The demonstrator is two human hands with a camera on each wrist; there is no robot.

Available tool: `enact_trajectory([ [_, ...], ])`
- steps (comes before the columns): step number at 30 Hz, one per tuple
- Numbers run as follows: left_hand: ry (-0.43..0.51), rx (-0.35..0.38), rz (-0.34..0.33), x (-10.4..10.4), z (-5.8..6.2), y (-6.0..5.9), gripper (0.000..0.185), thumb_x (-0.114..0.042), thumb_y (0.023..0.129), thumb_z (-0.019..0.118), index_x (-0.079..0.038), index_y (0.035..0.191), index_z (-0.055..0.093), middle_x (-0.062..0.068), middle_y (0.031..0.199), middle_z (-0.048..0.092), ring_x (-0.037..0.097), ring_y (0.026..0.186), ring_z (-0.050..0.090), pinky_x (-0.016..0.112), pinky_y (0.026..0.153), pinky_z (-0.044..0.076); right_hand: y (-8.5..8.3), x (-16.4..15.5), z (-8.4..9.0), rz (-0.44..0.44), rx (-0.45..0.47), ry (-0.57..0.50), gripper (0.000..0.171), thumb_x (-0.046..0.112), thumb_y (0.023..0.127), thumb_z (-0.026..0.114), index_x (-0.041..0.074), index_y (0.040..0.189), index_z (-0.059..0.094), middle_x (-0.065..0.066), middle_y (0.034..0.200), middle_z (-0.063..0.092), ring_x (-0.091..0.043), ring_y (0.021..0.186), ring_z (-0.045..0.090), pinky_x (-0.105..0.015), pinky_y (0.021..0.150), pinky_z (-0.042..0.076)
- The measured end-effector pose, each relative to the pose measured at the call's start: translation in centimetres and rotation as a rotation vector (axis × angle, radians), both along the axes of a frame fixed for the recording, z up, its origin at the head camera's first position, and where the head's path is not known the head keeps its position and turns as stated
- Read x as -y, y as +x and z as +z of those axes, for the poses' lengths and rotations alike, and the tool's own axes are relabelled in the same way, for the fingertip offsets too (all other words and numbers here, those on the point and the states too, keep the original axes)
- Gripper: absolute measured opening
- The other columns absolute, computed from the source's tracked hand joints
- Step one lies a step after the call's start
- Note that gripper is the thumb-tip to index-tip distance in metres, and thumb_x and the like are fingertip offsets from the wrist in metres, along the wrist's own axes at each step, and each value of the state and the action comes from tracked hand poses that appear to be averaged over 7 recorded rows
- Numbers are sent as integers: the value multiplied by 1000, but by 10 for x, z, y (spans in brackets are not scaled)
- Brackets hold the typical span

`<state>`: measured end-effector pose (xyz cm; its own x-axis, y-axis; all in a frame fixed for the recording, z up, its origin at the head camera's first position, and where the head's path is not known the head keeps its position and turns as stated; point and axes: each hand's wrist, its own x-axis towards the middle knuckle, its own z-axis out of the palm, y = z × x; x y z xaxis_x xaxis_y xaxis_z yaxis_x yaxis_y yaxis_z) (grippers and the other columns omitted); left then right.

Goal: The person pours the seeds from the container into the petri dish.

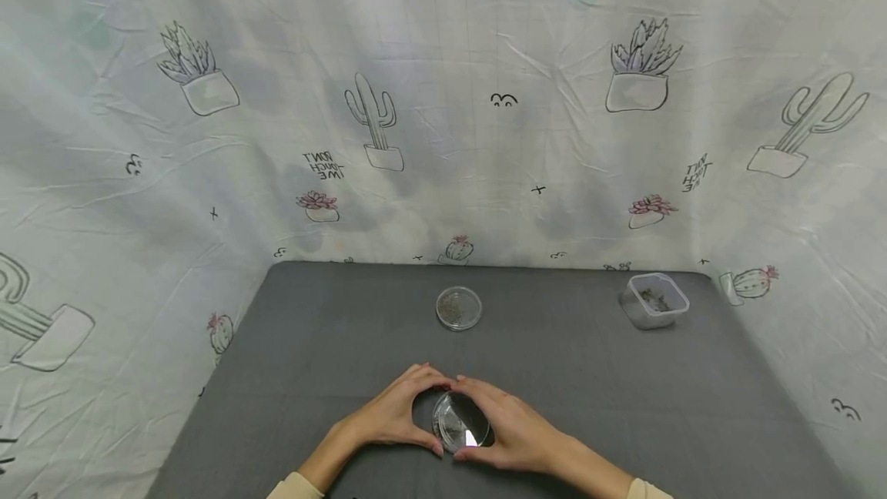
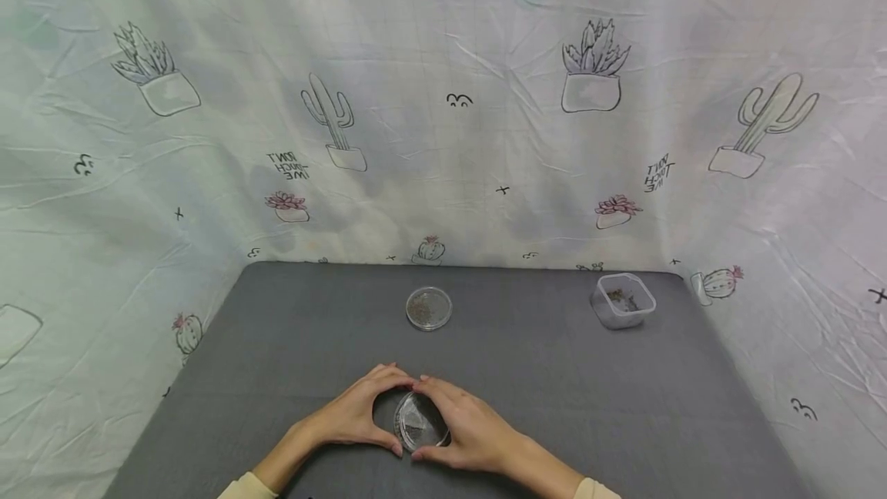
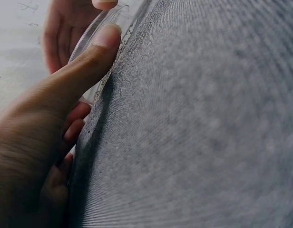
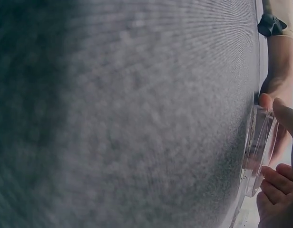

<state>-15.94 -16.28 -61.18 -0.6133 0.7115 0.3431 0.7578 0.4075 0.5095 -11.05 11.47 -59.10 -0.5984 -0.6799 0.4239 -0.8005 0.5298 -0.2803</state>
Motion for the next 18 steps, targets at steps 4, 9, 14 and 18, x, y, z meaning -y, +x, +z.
enact_trajectory([
  [4, 8, -20, -9, 1, -1, -1, 90, -54, 71, 99, -23, 148, 63, -12, 143, 66, 12, 134, 59, 45, 121, 51, 0, 1, -1, 4, -8, -8, 92, 59, 89, 85, 6, 156, 52, -16, 158, 61, -30, 144, 63, -46, 112, 59],
  [9, 8, -41, -7, 2, -2, -1, 89, -54, 72, 99, -23, 147, 64, -12, 141, 66, 10, 127, 58, 36, 113, 55, -1, 3, -3, 19, -25, -10, 90, 59, 91, 83, 5, 156, 52, -14, 156, 62, -28, 142, 65, -45, 112, 60],
  [14, -3, -48, 12, 1, -1, -1, 91, -55, 71, 100, -22, 147, 64, -12, 139, 65, 9, 126, 58, 35, 111, 55, -3, 6, -2, 22, -20, 4, 89, 59, 92, 82, 5, 157, 52, -13, 157, 62, -28, 143, 65, -45, 112, 60],
  [18, -12, -28, 23, 0, 1, -1, 97, -55, 71, 100, -17, 151, 61, -10, 142, 63, 9, 127, 58, 35, 112, 55, -2, 8, -1, 7, -9, 28, 89, 60, 93, 81, 4, 156, 52, -14, 156, 62, -28, 142, 65, -46, 112, 60],
])
